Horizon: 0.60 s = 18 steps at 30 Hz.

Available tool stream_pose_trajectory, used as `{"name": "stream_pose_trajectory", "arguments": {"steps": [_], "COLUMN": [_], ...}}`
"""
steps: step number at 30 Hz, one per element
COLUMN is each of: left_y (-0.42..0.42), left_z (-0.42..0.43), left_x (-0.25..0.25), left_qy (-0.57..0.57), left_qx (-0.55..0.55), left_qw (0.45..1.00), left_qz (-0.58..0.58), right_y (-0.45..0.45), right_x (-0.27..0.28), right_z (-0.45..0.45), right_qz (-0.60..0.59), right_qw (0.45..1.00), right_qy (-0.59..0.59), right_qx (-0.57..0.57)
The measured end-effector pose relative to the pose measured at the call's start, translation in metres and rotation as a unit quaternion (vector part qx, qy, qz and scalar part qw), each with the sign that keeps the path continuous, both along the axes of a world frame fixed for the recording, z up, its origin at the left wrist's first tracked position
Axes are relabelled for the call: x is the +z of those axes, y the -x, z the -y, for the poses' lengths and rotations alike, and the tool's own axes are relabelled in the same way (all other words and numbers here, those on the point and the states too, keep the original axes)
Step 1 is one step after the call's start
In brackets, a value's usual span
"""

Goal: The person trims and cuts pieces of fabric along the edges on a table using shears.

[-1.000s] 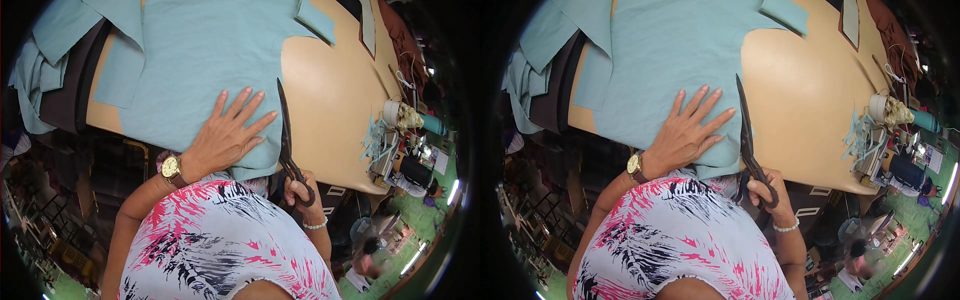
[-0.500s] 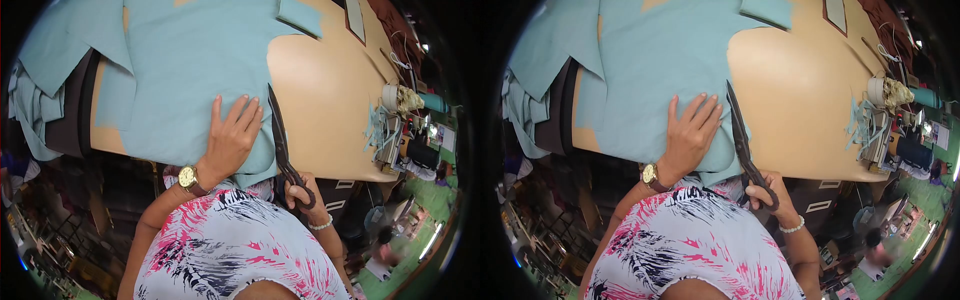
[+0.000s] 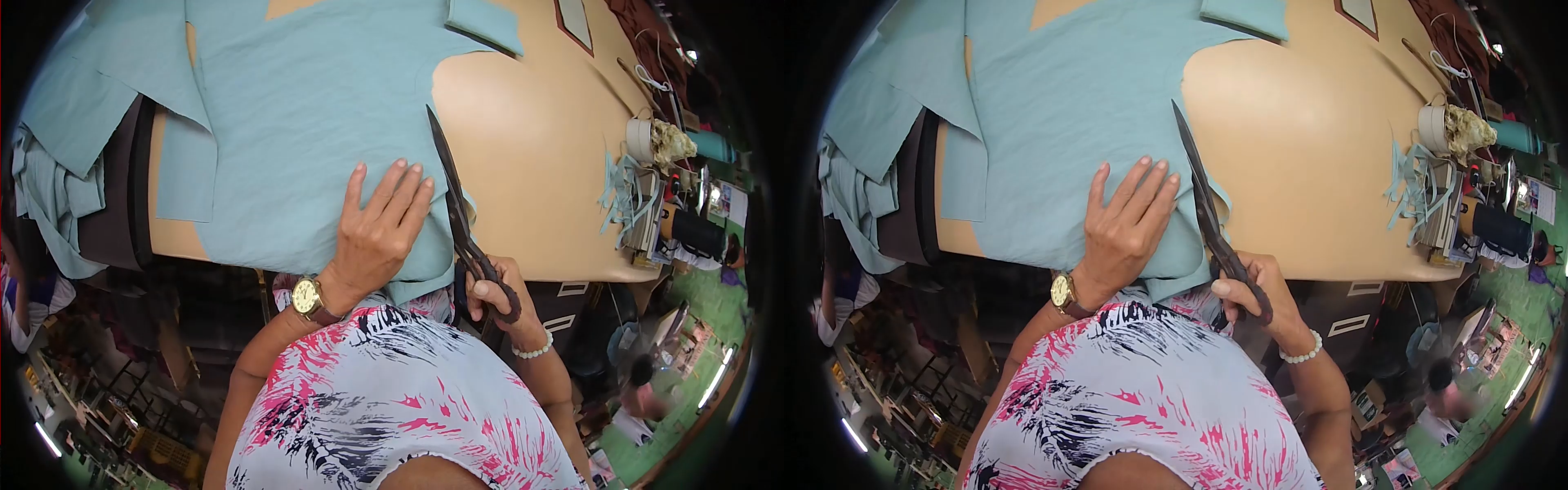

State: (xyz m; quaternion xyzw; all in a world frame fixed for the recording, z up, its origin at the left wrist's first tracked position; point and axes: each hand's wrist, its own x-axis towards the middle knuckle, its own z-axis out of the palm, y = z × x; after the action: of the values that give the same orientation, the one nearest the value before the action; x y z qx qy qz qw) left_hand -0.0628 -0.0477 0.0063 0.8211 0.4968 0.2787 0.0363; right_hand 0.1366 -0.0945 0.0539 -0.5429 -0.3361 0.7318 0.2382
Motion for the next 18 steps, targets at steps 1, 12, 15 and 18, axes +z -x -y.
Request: {"name": "stream_pose_trajectory", "arguments": {"steps": [1,12,15,18], "left_y": [0.0001,0.0025,0.0021,0.0021], "left_z": [-0.0001,-0.0003,0.0003,0.0007], "left_x": [-0.0001,-0.0006,-0.0005,0.0001], "left_qy": [-0.002,-0.013,-0.010,-0.009], "left_qx": [-0.001,-0.017,-0.015,-0.011], "left_qw": [1.000,1.000,1.000,1.000], "left_qz": [0.001,0.009,0.014,0.016], "right_y": [0.0010,0.0016,-0.0008,-0.0018], "right_x": [0.0004,0.0065,0.0094,0.0102], "right_z": [-0.0014,-0.0079,-0.0075,-0.0066], "right_qz": [0.000,0.007,0.023,0.033], "right_qw": [1.000,1.000,0.999,0.999], "right_qy": [0.002,0.018,0.019,0.018], "right_qx": [-0.001,-0.001,0.010,0.016]}}
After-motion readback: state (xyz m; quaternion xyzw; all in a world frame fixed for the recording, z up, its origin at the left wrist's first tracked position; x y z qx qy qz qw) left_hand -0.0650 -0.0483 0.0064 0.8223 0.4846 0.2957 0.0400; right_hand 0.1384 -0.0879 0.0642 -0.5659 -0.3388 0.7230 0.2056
